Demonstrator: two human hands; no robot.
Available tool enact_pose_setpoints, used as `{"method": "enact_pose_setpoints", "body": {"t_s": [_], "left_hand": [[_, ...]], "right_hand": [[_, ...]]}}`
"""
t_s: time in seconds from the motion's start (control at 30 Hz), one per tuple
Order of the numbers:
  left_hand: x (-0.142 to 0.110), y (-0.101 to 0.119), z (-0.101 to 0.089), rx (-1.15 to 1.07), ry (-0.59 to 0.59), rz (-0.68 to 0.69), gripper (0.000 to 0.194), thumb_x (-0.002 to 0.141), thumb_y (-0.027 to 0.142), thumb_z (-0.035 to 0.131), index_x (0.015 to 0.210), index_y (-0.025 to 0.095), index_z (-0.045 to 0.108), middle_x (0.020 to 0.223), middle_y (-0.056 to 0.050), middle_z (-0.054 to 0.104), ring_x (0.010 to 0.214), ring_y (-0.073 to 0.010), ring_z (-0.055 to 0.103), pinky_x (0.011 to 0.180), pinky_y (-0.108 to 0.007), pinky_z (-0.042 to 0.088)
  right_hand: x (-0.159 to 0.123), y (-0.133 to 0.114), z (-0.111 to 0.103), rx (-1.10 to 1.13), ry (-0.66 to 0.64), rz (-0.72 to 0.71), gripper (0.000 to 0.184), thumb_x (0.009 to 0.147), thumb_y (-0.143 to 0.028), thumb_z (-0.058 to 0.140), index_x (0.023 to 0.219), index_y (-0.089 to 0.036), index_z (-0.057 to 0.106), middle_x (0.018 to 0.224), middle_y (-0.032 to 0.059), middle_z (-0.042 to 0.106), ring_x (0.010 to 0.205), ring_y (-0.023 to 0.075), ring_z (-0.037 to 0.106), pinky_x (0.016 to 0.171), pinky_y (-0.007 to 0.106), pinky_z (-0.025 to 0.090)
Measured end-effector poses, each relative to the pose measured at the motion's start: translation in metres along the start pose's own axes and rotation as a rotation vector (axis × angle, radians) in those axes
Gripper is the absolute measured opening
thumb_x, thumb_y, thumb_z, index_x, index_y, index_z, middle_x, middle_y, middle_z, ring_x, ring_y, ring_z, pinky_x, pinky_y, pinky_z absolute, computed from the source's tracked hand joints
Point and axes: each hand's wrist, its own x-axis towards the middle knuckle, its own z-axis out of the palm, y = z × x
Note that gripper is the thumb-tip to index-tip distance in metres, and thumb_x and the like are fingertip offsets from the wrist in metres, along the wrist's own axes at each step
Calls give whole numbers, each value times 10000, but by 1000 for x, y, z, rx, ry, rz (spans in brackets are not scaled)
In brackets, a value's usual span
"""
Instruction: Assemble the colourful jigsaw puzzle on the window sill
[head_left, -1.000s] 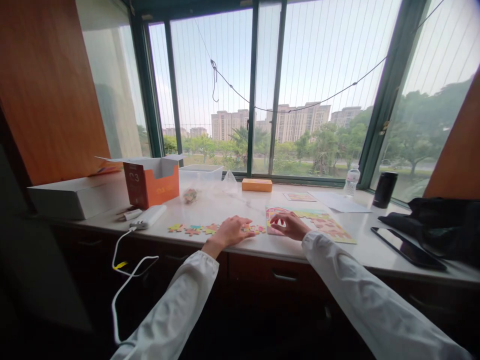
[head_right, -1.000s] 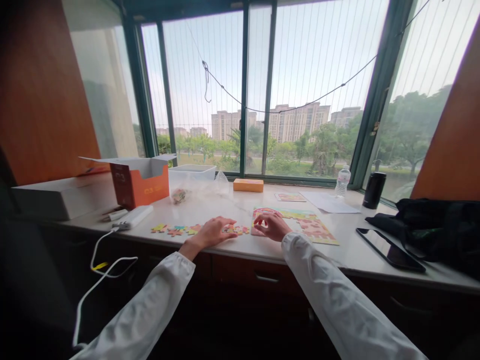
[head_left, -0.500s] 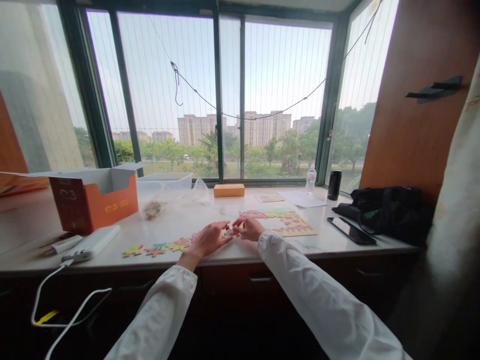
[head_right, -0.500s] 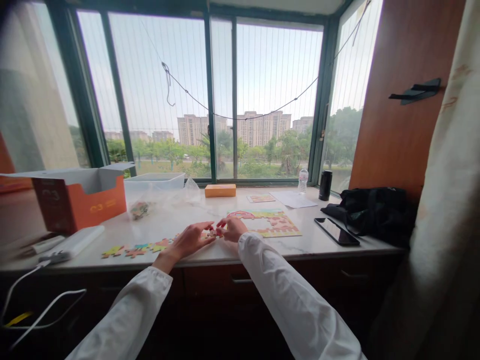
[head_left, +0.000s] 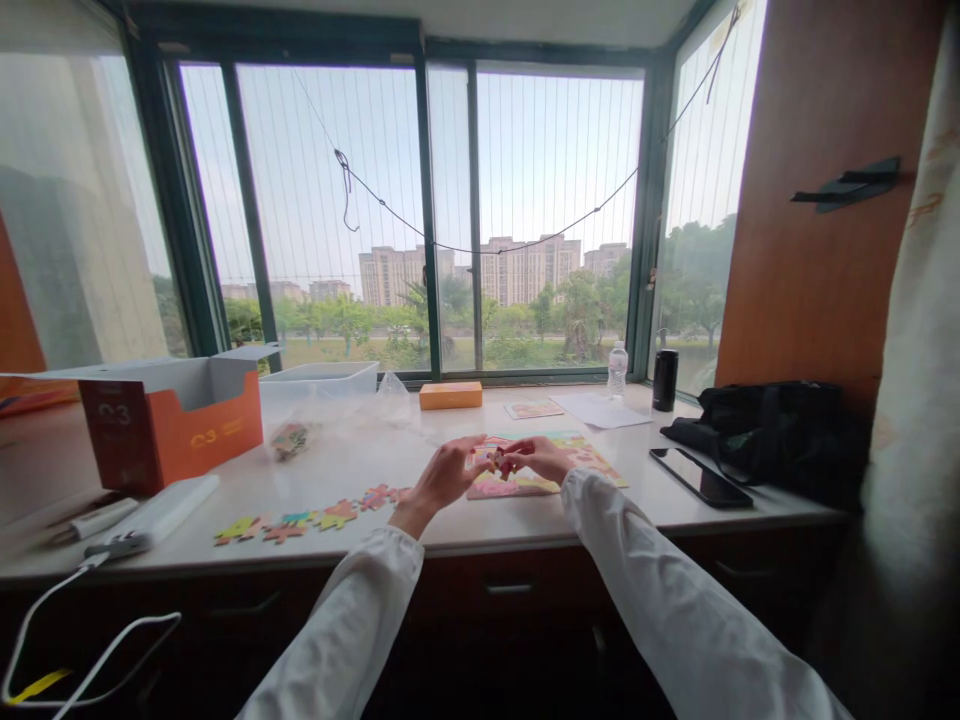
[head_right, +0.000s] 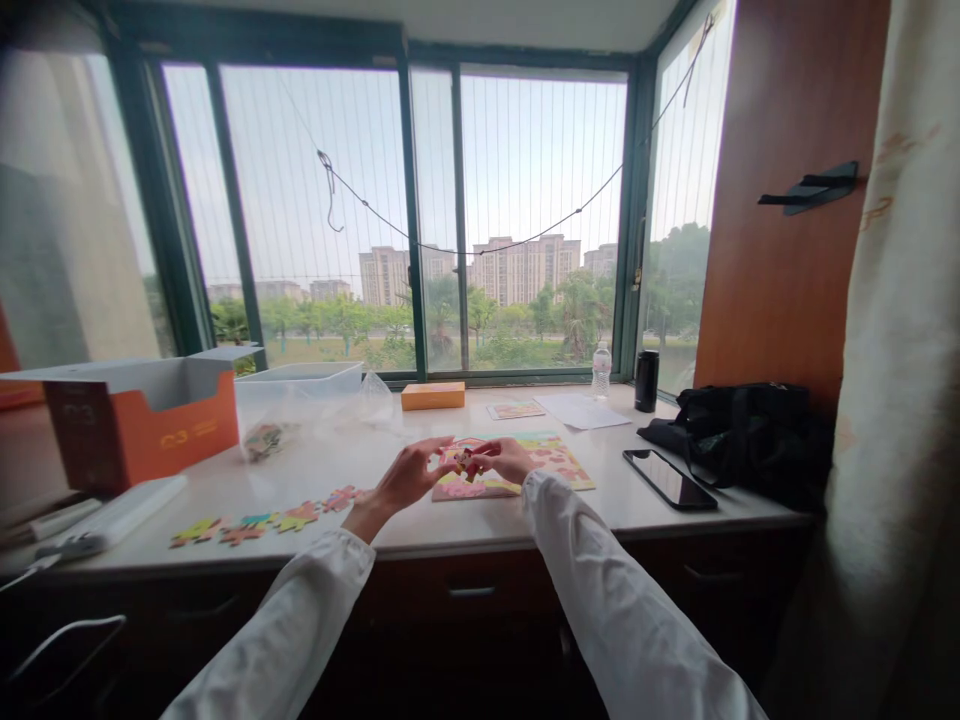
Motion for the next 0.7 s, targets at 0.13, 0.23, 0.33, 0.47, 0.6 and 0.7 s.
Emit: {"method": "enact_pose_setpoints", "body": {"t_s": [0.13, 0.23, 0.33, 0.47, 0.6, 0.7], "left_hand": [[33, 24, 27, 69, -97, 41, 532, 745, 488, 754, 1215, 259, 651, 1144, -59, 709, 1044, -249, 661, 909, -350, 527], [57, 37, 46, 126, -161, 57, 459, 730, 458, 771, 1141, 270, 692, 1098, -47, 716, 993, -236, 671, 885, -333, 532], [74, 41, 60, 106, -157, 77, 380, 787, 432, 723, 1125, 259, 702, 1100, -45, 717, 991, -218, 669, 910, -323, 521], [86, 41, 67, 82, -119, 94, 399, 787, 418, 726, 1150, 256, 693, 1135, -48, 710, 1043, -226, 651, 935, -333, 510], [90, 39, 70, 93, -105, 89, 401, 797, 431, 716, 1166, 275, 690, 1139, -45, 712, 1043, -231, 653, 918, -339, 517], [89, 34, 77, 62, -109, 87, 410, 792, 444, 720, 1164, 275, 692, 1145, -40, 714, 1053, -229, 653, 934, -336, 509]], "right_hand": [[-18, 9, -35, -68, 145, 144, 428, 713, -512, 749, 918, -143, 678, 855, 94, 759, 825, 209, 706, 613, 254, 448], [-26, 18, -54, -16, 198, 201, 425, 709, -484, 771, 968, -174, 641, 902, 89, 758, 838, 208, 707, 568, 237, 443], [-27, 26, -71, 12, 239, 171, 468, 657, -437, 828, 988, -172, 631, 832, 79, 750, 743, 196, 700, 538, 239, 454], [-20, 32, -93, 25, 224, 118, 486, 633, -419, 849, 991, -160, 647, 815, 81, 747, 687, 176, 670, 568, 265, 496], [-12, 37, -107, -92, 187, 61, 458, 689, -425, 790, 1035, -147, 677, 818, 64, 749, 698, 156, 647, 639, 263, 489], [-10, 43, -110, -258, 230, 17, 410, 758, -449, 697, 1033, -145, 711, 805, 50, 744, 710, 158, 642, 644, 257, 466]]}}
